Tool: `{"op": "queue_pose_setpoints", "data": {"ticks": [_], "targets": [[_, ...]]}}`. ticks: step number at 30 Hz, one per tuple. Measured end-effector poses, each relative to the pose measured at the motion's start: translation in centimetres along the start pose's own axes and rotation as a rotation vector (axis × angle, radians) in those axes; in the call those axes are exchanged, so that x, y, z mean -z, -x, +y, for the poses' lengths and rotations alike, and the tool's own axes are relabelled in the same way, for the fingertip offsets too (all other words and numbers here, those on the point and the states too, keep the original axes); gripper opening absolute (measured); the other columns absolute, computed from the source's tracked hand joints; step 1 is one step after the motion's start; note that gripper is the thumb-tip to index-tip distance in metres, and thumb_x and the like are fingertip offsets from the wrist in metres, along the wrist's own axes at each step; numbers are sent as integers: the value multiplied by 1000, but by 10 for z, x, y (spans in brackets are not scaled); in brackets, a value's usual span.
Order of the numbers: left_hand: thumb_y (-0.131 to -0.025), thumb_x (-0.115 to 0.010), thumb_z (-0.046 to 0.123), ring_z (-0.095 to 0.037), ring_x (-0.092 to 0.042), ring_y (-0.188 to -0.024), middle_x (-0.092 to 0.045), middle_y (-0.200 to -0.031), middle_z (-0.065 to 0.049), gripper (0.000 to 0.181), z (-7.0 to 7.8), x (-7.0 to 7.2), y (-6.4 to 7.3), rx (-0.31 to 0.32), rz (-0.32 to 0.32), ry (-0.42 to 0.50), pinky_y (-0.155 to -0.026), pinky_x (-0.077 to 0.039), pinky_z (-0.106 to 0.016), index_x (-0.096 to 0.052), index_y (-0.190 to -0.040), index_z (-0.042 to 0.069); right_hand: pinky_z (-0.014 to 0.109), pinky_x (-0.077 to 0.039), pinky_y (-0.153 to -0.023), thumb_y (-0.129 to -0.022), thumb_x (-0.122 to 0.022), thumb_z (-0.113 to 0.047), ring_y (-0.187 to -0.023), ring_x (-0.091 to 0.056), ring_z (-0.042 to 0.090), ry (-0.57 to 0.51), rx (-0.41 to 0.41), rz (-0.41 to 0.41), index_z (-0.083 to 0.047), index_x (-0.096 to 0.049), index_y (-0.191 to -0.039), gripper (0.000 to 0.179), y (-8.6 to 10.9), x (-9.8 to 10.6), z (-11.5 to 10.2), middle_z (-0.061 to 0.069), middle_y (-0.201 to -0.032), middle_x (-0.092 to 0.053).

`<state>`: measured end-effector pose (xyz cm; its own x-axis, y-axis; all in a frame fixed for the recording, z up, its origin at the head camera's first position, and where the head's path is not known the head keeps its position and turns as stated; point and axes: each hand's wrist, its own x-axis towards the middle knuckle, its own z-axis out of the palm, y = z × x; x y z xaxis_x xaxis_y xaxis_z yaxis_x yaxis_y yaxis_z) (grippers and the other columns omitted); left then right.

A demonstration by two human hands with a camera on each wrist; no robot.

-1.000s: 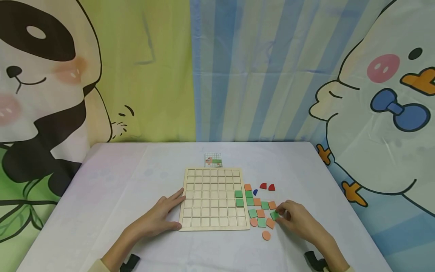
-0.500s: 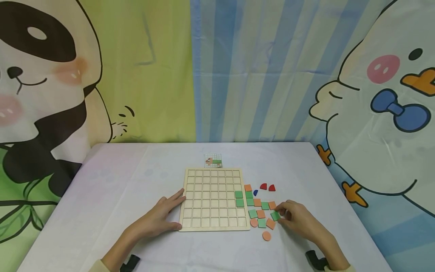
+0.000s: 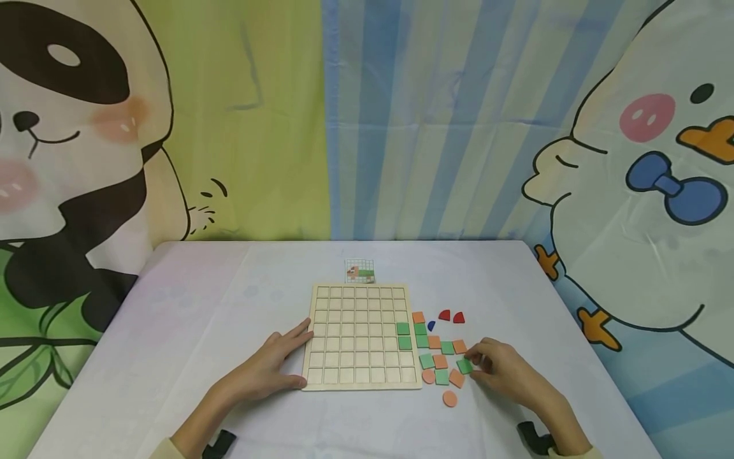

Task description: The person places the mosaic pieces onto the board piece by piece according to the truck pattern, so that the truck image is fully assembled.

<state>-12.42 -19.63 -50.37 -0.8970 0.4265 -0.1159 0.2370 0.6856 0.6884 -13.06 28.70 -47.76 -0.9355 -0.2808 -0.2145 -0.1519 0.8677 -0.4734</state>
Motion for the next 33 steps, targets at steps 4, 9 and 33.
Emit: {"op": "queue_pose_setpoints", "data": {"ticks": [4,9,33], "targets": [[-82,-90,29,-12,-39,-103,-24,-179,-2,91,1,0,1,1,2,-2,-88,-39,-23,-47,-160,11,22,-50,-72,-87,-85,-10,-83,-54,5,21,22,13,-14,-77,-108,23,2,-1,-1,-9,-94,-66],[-81,-90,29,-12,-39,-102,-24,-178,-3,91,2,-1,2,9,7,8,-87,-39,-22,-48,-159,10,21,-50,-71,-87,-85,-11,-81,-54,3,51,22,24,-15,-77,-107,22,2,-1,-2,-10,-94,-66],[-83,-90,30,-13,-39,-104,-24,-179,-5,90,3,2,1,-7,0,-1,-90,-40,-24,-47,-160,10,21,-51,-71,-86,-87,-15,-82,-56,9,26,25,52,-15,-77,-108,24,-3,8,0,-9,-93,-67]]}}
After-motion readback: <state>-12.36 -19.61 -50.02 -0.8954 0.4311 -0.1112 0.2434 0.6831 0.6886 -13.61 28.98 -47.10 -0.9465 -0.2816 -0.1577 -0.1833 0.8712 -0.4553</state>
